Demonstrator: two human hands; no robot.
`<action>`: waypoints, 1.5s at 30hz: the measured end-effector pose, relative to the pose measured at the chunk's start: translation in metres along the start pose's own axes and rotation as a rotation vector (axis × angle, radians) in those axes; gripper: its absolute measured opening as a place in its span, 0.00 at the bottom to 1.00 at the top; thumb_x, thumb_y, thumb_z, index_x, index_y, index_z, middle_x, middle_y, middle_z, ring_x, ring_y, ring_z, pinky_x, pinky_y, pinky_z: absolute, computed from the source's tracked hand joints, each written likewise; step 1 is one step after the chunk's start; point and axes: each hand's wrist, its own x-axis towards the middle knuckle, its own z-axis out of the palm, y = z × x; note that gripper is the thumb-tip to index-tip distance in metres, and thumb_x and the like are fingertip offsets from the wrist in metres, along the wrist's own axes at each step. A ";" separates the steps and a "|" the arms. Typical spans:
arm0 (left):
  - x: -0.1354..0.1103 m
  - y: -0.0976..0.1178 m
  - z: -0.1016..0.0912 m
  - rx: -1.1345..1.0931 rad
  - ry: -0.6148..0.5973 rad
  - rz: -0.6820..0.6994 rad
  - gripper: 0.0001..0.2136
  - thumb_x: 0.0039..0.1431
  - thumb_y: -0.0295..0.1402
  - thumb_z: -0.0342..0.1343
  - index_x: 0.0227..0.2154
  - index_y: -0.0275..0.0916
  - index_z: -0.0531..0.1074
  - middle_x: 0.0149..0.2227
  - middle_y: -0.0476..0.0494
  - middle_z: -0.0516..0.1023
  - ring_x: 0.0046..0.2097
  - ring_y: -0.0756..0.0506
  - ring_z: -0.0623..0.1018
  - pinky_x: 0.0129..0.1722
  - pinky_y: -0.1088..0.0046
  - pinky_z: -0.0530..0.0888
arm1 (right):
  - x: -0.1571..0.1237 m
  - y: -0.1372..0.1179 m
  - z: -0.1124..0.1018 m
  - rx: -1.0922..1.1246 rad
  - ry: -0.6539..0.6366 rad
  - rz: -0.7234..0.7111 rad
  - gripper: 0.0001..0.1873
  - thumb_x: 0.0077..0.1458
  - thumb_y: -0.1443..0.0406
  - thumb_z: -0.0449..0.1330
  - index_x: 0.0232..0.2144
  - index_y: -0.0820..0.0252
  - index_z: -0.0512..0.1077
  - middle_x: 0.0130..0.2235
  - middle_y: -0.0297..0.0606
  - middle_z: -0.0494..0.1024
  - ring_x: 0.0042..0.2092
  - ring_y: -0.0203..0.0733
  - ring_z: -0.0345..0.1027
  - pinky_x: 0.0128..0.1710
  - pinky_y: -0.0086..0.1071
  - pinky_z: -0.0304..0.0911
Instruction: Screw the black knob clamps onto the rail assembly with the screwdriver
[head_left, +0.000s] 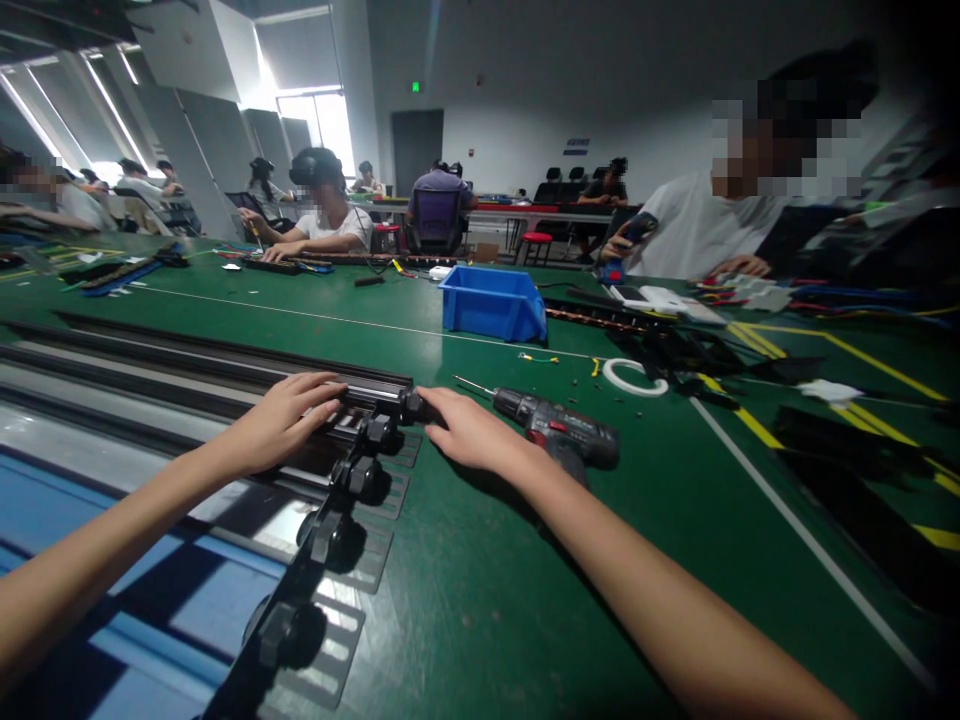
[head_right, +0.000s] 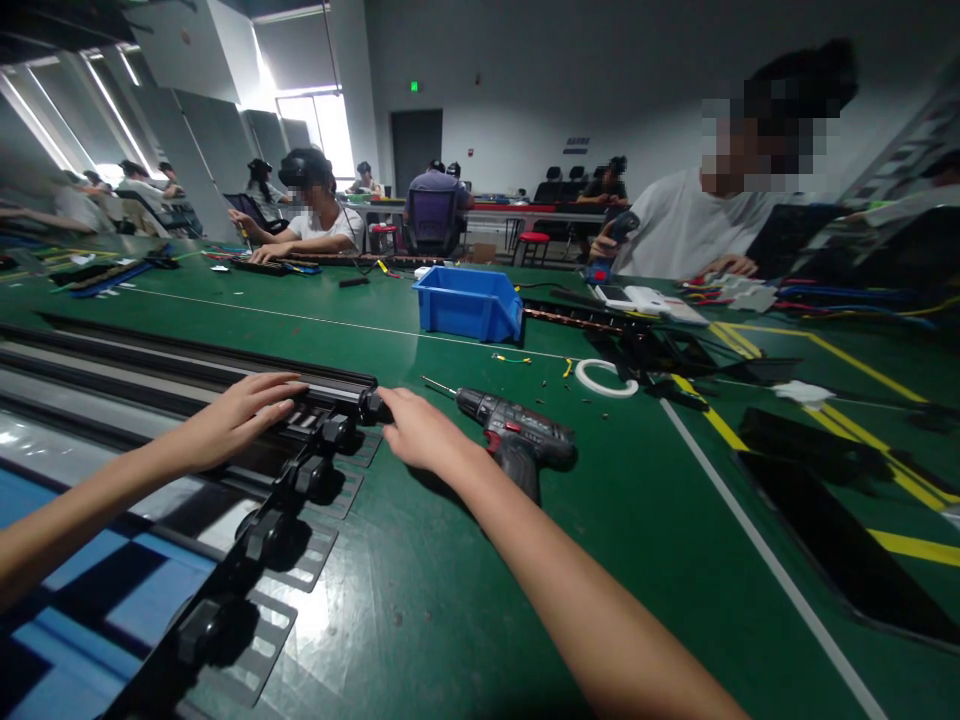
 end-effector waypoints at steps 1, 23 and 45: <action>0.000 -0.002 0.002 0.009 -0.023 -0.003 0.26 0.69 0.48 0.40 0.61 0.41 0.68 0.63 0.38 0.67 0.63 0.39 0.65 0.64 0.56 0.60 | 0.000 0.000 0.000 0.004 -0.006 0.000 0.33 0.56 0.72 0.56 0.64 0.67 0.60 0.61 0.52 0.69 0.61 0.48 0.64 0.61 0.41 0.59; 0.000 -0.002 0.003 0.012 -0.059 0.001 0.27 0.69 0.49 0.41 0.63 0.40 0.66 0.63 0.37 0.67 0.63 0.38 0.66 0.64 0.57 0.61 | -0.003 -0.002 0.003 0.034 0.001 0.058 0.33 0.56 0.71 0.54 0.65 0.66 0.58 0.57 0.52 0.69 0.56 0.47 0.67 0.58 0.38 0.61; 0.000 -0.004 0.005 0.008 -0.072 -0.011 0.26 0.69 0.49 0.42 0.63 0.42 0.65 0.63 0.38 0.67 0.62 0.38 0.65 0.63 0.57 0.62 | -0.054 0.162 -0.121 -0.340 -0.073 0.822 0.08 0.49 0.62 0.65 0.32 0.61 0.80 0.30 0.42 0.81 0.31 0.42 0.74 0.30 0.30 0.61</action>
